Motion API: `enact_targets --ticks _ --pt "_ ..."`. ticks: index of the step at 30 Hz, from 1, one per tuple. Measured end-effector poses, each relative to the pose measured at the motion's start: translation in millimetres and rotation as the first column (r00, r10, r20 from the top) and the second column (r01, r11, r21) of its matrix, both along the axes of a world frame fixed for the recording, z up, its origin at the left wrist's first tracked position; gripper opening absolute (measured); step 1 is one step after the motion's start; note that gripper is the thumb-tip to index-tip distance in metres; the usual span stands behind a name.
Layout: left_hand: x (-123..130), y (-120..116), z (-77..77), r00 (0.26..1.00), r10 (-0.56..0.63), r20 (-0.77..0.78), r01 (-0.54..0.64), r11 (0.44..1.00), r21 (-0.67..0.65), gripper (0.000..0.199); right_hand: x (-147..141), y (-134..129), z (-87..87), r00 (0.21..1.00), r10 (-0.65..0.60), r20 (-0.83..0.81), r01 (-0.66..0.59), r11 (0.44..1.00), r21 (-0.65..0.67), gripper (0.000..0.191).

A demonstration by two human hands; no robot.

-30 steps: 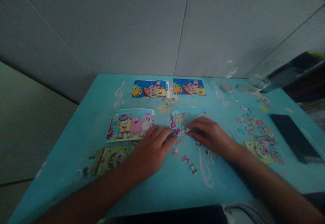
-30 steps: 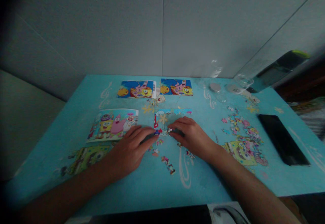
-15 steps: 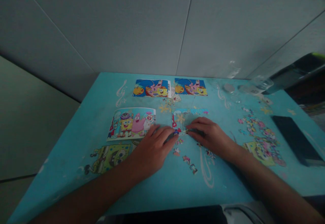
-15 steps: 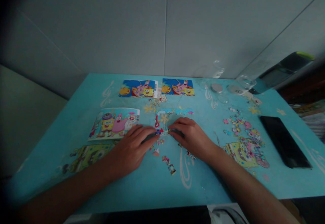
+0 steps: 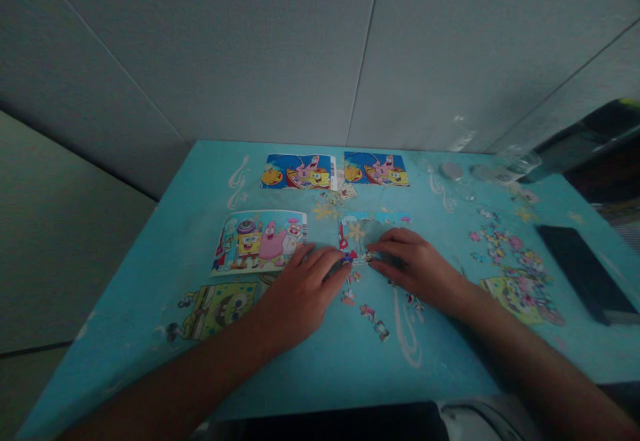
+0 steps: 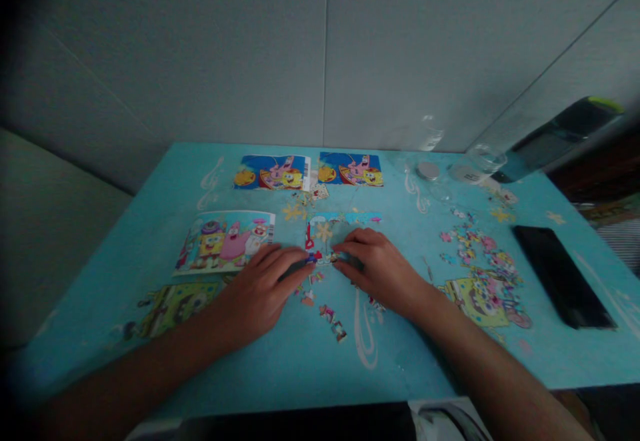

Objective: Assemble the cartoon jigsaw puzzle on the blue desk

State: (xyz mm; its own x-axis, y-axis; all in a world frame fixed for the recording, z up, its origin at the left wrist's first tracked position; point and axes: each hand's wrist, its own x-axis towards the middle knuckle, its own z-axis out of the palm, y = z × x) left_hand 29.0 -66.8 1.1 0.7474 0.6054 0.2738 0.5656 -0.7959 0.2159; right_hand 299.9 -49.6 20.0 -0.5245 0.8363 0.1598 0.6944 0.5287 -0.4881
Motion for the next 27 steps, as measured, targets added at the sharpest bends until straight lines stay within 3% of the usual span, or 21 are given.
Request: enact_targets --ticks 12,17,24,27 --pt "14.1 -1.4 15.1 0.992 0.046 -0.114 -0.052 0.997 -0.054 0.045 -0.2 1.1 -0.3 0.999 -0.004 -0.038 0.003 1.000 -0.021 0.022" --pt "19.8 -3.3 14.2 0.990 0.085 -0.111 -0.089 0.995 -0.032 0.042 1.9 2.3 -1.5 0.998 0.045 0.052 -0.046 0.999 0.027 0.026" --pt "19.0 -2.4 12.0 0.994 0.078 -0.073 -0.080 0.996 -0.034 0.043 7.8 3.1 15.0 0.984 0.056 0.171 -0.072 0.993 0.090 0.027" --pt "18.8 -2.5 11.7 0.994 0.071 -0.080 -0.075 0.996 -0.039 0.043 10.8 -1.3 26.4 0.977 0.157 0.143 -0.162 0.986 0.027 0.025"
